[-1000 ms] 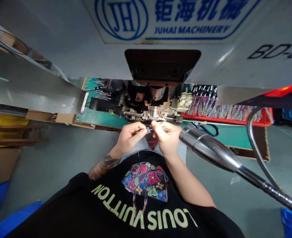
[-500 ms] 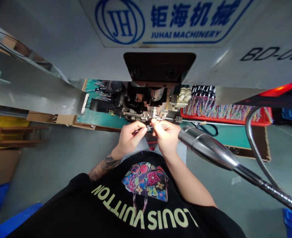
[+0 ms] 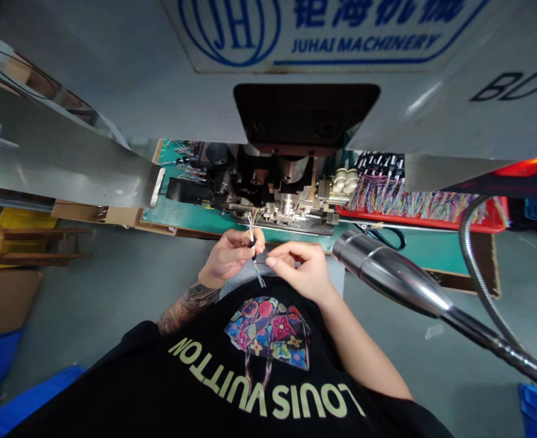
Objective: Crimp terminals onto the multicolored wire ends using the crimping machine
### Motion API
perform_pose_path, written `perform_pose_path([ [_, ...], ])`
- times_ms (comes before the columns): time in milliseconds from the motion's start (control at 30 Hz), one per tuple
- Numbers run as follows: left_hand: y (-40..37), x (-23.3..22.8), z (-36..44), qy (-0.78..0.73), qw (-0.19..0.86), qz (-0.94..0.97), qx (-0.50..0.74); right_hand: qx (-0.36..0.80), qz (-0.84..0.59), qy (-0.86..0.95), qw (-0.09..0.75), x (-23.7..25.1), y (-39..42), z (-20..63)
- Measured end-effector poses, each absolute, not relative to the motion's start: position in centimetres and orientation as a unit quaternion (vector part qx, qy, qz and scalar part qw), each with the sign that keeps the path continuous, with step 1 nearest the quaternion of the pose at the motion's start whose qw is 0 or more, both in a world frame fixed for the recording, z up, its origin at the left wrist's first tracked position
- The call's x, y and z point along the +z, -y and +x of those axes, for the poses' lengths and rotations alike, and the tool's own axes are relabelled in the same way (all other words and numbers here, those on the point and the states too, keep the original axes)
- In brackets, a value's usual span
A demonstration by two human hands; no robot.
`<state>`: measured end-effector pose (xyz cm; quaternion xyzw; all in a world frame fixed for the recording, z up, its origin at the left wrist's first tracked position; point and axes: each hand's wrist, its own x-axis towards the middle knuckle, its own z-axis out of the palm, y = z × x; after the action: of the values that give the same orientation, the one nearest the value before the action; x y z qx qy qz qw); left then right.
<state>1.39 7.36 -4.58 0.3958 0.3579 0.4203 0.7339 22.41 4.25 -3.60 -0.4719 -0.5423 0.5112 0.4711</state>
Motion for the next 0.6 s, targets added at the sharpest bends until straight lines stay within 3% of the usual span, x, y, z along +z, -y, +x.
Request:
perform_pose_path([
  [200, -6.8, -5.4, 2.4, -0.371, 0.709, 0.397, 0.449, 0.271, -0.503, 0.626, 0.530, -1.8, -2.9, 21.2],
  [600, -6.3, -4.7, 2.6, -0.359, 0.641, 0.497, 0.462, 0.283, -0.461, 0.699, 0.469, -2.8, -2.9, 22.1],
])
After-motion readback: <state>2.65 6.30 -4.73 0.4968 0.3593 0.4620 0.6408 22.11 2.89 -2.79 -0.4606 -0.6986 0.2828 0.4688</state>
